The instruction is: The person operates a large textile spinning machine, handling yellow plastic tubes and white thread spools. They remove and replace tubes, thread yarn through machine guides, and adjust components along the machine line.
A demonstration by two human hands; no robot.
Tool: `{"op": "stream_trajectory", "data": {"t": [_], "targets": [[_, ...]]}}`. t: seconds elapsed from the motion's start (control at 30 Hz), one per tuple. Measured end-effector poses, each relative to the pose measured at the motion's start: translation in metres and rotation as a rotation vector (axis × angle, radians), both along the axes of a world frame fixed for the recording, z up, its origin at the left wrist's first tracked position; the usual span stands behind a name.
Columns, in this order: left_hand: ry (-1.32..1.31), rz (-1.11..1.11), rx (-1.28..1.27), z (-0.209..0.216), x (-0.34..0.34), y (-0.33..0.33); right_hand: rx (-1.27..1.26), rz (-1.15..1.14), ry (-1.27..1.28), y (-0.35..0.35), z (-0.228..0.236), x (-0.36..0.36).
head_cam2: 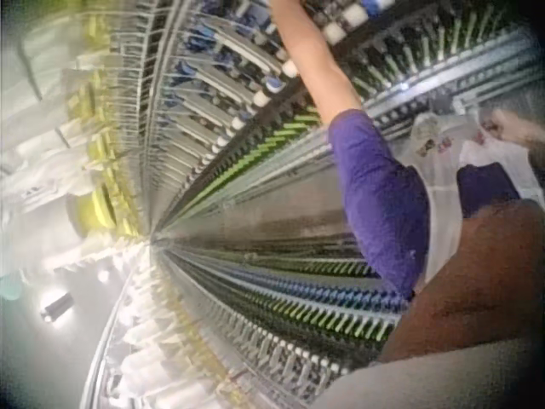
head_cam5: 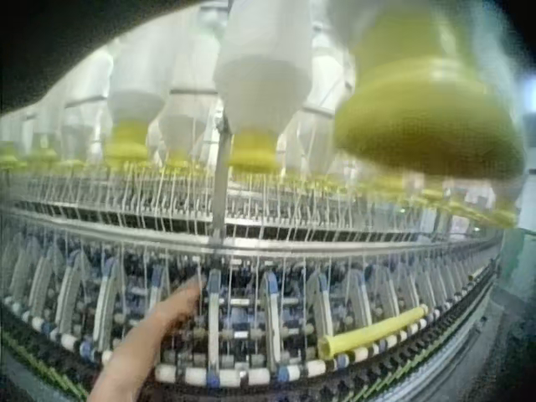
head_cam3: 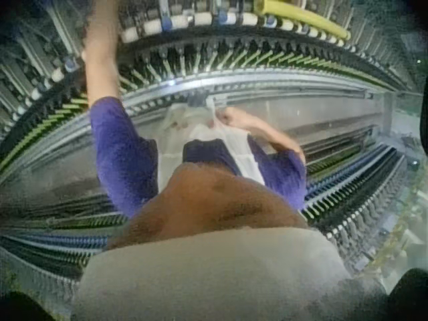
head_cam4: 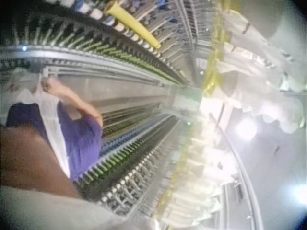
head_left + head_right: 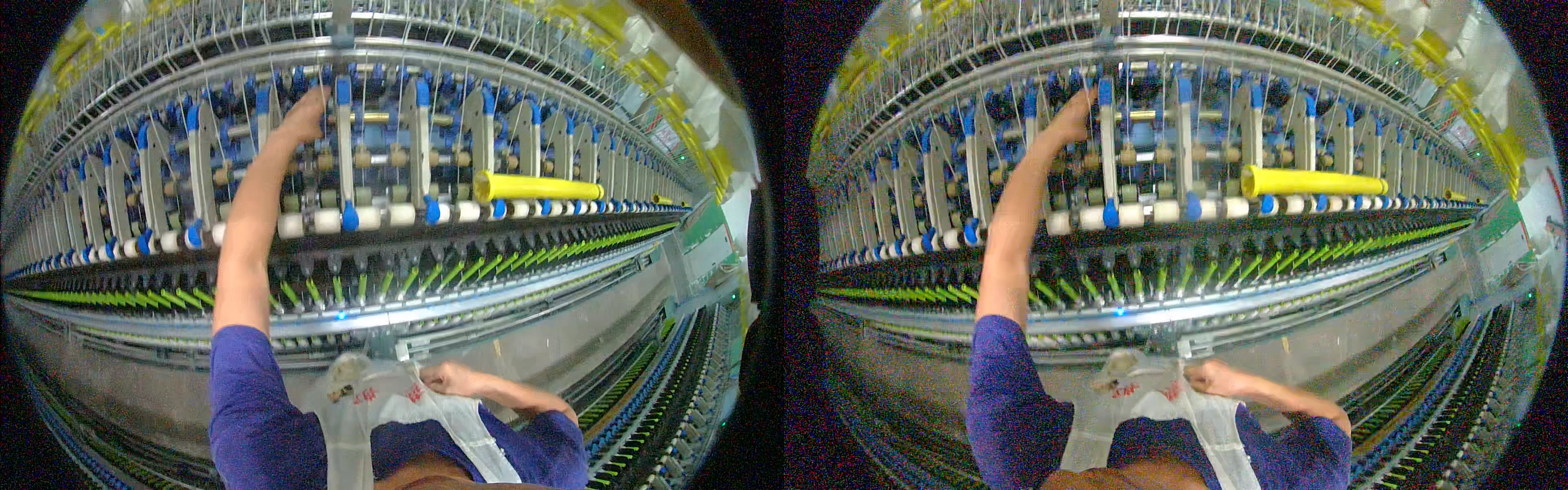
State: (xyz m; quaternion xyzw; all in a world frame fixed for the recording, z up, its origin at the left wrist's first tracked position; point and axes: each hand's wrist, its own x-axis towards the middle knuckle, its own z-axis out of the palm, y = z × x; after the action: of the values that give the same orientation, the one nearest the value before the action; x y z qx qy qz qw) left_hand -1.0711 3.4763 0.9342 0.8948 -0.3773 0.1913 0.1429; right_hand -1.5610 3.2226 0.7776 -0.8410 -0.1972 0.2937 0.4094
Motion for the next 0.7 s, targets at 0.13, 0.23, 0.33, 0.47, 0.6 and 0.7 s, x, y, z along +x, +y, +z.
{"op": "stream_trajectory", "data": {"t": [0.13,0.23,0.33,0.47,0.6,0.7], "targets": [[-0.039,0.085,0.088,0.003,-0.007,-0.004,-0.470,0.221,-0.449,0.003,0.002,0.000],[-0.130,0.183,0.205,0.012,-0.029,-0.004,-0.371,0.160,-0.529,0.012,0.003,0.005],[-0.118,0.355,0.203,0.005,-0.069,-0.004,-0.382,0.281,-0.298,0.020,0.007,0.007],[0.046,0.482,0.134,-0.041,-0.160,0.009,-0.597,0.246,-0.309,0.026,0.024,0.007],[0.017,0.307,-0.059,-0.070,-0.184,0.000,-0.425,0.273,-0.393,0.028,0.045,0.018],[0.080,0.363,-0.073,-0.072,-0.158,-0.013,-0.303,0.356,-0.397,0.028,0.057,0.035]]}}
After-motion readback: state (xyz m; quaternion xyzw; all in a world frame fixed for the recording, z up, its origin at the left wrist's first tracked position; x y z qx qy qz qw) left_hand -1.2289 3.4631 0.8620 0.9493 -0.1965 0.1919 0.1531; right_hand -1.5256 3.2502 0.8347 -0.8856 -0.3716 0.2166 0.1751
